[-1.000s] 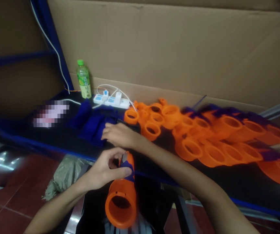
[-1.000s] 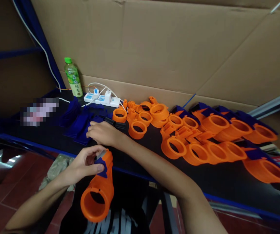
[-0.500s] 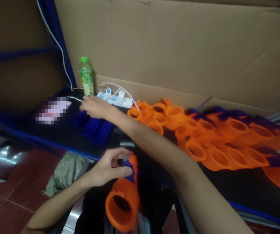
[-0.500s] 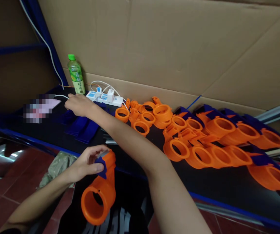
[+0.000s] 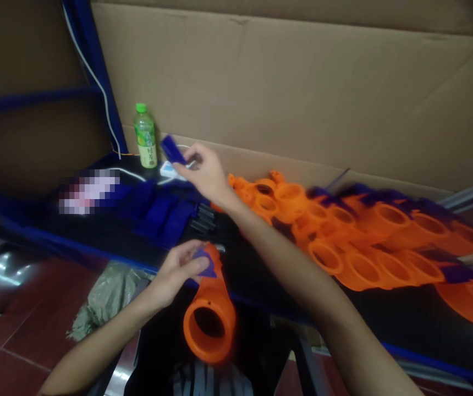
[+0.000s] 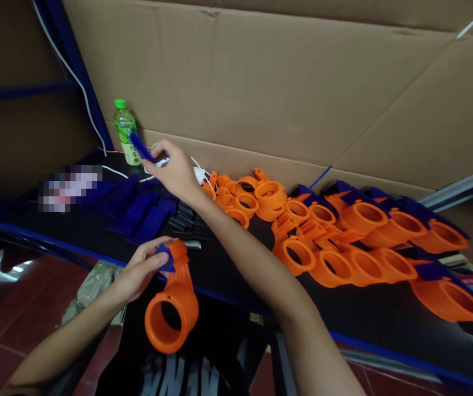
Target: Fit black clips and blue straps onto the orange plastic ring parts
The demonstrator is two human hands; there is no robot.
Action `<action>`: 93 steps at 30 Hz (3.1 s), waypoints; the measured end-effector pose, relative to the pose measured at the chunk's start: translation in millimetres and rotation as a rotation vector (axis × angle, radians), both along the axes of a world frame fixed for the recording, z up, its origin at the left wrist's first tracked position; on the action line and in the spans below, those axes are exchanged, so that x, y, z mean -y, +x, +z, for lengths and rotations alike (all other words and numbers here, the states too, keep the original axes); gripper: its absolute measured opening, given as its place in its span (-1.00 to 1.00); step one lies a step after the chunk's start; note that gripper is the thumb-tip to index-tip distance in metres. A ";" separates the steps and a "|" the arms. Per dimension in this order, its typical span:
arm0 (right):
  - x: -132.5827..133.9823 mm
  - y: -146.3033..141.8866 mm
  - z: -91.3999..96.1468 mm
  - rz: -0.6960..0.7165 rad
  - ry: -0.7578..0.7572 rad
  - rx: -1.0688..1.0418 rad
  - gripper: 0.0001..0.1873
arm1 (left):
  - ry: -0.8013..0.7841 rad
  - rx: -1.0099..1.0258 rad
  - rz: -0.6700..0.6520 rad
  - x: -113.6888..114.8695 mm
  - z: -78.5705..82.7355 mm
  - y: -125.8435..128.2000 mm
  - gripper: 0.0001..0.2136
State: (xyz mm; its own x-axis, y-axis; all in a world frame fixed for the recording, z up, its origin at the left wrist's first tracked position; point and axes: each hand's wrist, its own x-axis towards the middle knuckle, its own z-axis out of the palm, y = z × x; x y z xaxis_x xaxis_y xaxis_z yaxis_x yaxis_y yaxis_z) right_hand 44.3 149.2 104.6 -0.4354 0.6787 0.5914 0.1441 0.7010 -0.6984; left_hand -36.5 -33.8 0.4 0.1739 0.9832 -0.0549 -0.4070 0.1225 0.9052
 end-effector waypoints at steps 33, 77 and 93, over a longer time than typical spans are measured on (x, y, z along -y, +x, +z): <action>151.5 148.4 -41.9 -0.242 -0.426 0.094 -0.60 | 0.049 0.136 0.320 -7.8 7.1 14.5 -0.64; 200.8 134.6 -47.8 -0.019 -0.621 -0.204 -0.82 | 0.933 -0.557 0.169 22.4 31.5 2.1 -0.16; 200.2 131.1 -57.0 -0.033 -0.660 -0.227 -0.72 | 0.905 -0.610 0.026 21.9 35.9 -2.1 -0.19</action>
State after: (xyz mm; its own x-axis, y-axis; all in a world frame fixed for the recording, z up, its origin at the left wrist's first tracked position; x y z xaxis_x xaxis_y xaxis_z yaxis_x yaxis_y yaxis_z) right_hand 175.3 -51.0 47.5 -0.3229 0.9382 0.1243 -0.0419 0.1170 -0.9922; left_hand -38.5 -55.7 36.3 0.3414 0.7060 0.6205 0.1480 -0.6923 0.7063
